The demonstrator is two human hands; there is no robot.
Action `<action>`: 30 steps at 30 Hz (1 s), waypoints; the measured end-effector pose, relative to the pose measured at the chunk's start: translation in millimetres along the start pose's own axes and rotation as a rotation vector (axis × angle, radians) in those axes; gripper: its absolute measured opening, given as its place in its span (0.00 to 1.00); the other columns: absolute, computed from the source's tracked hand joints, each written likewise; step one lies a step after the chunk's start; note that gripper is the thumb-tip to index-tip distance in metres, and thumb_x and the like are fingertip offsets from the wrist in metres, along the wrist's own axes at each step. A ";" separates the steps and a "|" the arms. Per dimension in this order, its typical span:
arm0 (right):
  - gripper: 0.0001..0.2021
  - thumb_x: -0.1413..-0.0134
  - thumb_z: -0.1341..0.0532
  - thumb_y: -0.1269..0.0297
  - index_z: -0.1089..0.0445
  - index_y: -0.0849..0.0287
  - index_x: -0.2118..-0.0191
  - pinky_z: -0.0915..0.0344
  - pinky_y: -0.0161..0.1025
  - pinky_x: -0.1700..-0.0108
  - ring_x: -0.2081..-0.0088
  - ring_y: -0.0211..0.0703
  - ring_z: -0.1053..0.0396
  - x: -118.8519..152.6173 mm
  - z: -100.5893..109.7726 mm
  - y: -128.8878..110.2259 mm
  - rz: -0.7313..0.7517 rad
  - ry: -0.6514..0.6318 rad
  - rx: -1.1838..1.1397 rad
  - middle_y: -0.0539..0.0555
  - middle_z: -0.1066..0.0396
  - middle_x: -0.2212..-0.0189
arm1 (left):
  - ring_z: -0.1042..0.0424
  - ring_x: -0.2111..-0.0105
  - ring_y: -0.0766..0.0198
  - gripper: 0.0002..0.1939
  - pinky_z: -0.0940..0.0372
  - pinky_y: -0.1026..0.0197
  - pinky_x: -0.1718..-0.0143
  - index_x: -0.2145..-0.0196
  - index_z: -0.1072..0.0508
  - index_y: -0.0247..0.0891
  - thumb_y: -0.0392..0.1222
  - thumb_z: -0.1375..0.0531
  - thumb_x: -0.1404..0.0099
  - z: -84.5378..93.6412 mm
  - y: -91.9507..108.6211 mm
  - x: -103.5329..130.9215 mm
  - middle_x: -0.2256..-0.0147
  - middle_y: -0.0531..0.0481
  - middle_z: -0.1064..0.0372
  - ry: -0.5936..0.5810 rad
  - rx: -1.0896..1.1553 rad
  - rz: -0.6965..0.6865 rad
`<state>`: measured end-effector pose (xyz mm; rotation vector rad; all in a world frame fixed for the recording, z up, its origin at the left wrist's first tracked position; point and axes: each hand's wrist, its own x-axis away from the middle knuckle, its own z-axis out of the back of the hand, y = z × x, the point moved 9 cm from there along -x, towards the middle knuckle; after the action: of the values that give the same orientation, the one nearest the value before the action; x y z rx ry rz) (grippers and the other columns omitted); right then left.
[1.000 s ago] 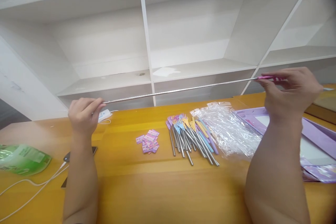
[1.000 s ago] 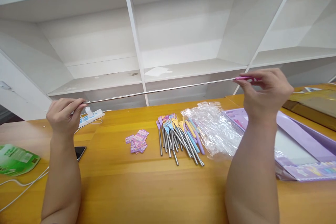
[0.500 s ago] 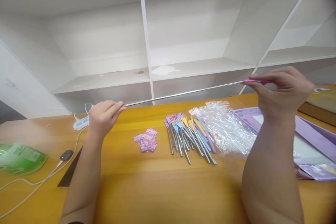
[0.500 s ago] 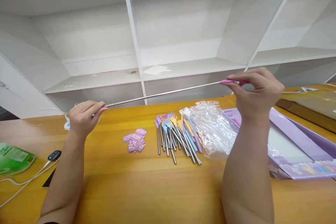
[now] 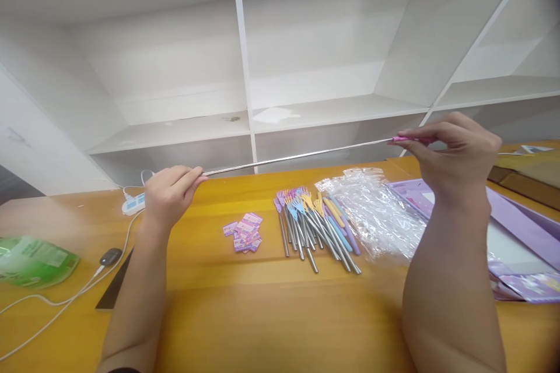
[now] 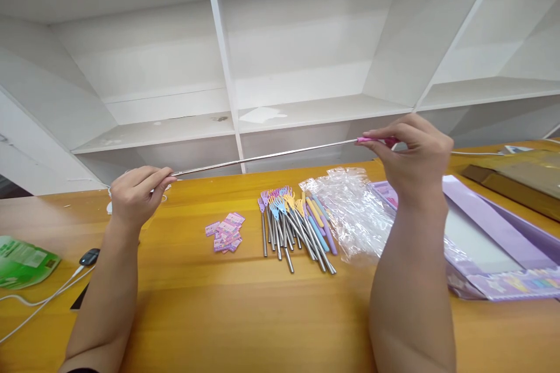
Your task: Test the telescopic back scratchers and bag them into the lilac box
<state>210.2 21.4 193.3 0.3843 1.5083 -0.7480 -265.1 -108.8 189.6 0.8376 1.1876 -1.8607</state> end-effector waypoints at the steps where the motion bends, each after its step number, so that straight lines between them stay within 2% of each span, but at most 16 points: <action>1: 0.14 0.46 0.25 0.49 0.18 0.54 0.69 0.38 0.41 0.69 0.74 0.38 0.36 0.0 -1.8 -0.3 0.001 -0.025 -0.007 0.52 0.27 0.74 | 0.26 0.71 0.63 0.02 0.39 0.60 0.69 0.58 0.20 0.44 0.41 0.34 0.27 0.6 -1.8 0.6 0.70 0.52 0.21 -0.005 0.003 0.004; 5: 0.16 0.48 0.25 0.45 0.20 0.53 0.71 0.38 0.43 0.69 0.75 0.40 0.37 -0.8 -3.9 2.3 -0.043 -0.070 0.018 0.53 0.27 0.75 | 0.24 0.70 0.62 0.02 0.38 0.59 0.69 0.58 0.20 0.44 0.41 0.34 0.28 6.7 -9.6 1.9 0.69 0.51 0.20 -0.009 0.023 0.025; 8: 0.17 0.48 0.24 0.45 0.21 0.53 0.72 0.38 0.43 0.68 0.75 0.40 0.37 -1.3 -8.0 -3.5 -0.077 -0.097 0.019 0.53 0.26 0.75 | 0.24 0.70 0.62 0.02 0.37 0.59 0.69 0.59 0.20 0.45 0.41 0.34 0.28 12.0 -4.0 -1.5 0.69 0.51 0.20 -0.003 0.020 0.015; 11: 0.16 0.47 0.25 0.46 0.21 0.52 0.71 0.39 0.42 0.70 0.75 0.39 0.38 0.3 -24.0 -29.9 -0.020 -0.169 -0.078 0.53 0.26 0.74 | 0.24 0.71 0.62 0.01 0.37 0.60 0.69 0.59 0.21 0.43 0.39 0.34 0.28 13.0 18.2 -8.2 0.70 0.51 0.20 -0.001 0.025 -0.032; 15: 0.10 0.38 0.29 0.53 0.20 0.50 0.68 0.40 0.41 0.70 0.74 0.38 0.38 6.5 -49.4 -69.8 0.078 -0.249 -0.170 0.50 0.29 0.74 | 0.25 0.72 0.63 0.01 0.39 0.60 0.71 0.59 0.22 0.41 0.38 0.35 0.27 7.2 42.2 -14.1 0.71 0.51 0.22 -0.015 0.014 -0.035; 18: 0.08 0.37 0.29 0.57 0.21 0.50 0.67 0.40 0.40 0.71 0.74 0.38 0.38 9.7 -55.3 -84.5 0.128 -0.231 -0.207 0.49 0.30 0.74 | 0.25 0.71 0.63 0.01 0.40 0.60 0.71 0.59 0.22 0.40 0.37 0.34 0.28 6.6 44.1 -13.8 0.70 0.51 0.21 0.002 0.016 -0.031; 24: 0.07 0.37 0.29 0.57 0.21 0.47 0.68 0.40 0.42 0.71 0.73 0.40 0.36 6.9 -51.6 -82.1 0.096 -0.232 -0.194 0.50 0.28 0.73 | 0.24 0.71 0.64 0.01 0.40 0.60 0.72 0.58 0.22 0.42 0.37 0.34 0.27 12.7 36.3 -14.1 0.71 0.52 0.22 0.008 0.016 -0.029; 27: 0.06 0.38 0.28 0.60 0.21 0.50 0.67 0.40 0.40 0.72 0.74 0.38 0.36 7.7 -52.7 -98.1 0.169 -0.223 -0.257 0.49 0.28 0.74 | 0.25 0.72 0.64 0.02 0.40 0.60 0.72 0.58 0.23 0.42 0.37 0.34 0.28 13.3 47.4 -16.5 0.71 0.52 0.22 0.002 0.034 -0.036; 30: 0.06 0.37 0.29 0.63 0.22 0.53 0.66 0.38 0.39 0.70 0.72 0.38 0.33 22.3 -72.7 -133.0 0.256 -0.305 -0.299 0.50 0.28 0.73 | 0.25 0.72 0.64 0.02 0.40 0.59 0.72 0.57 0.24 0.41 0.37 0.35 0.27 7.0 69.2 -18.2 0.69 0.52 0.22 -0.011 0.067 -0.024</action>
<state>66.6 -31.9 196.0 0.2190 1.2294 -0.3521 -197.5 -129.9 177.5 0.8519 1.1378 -1.9314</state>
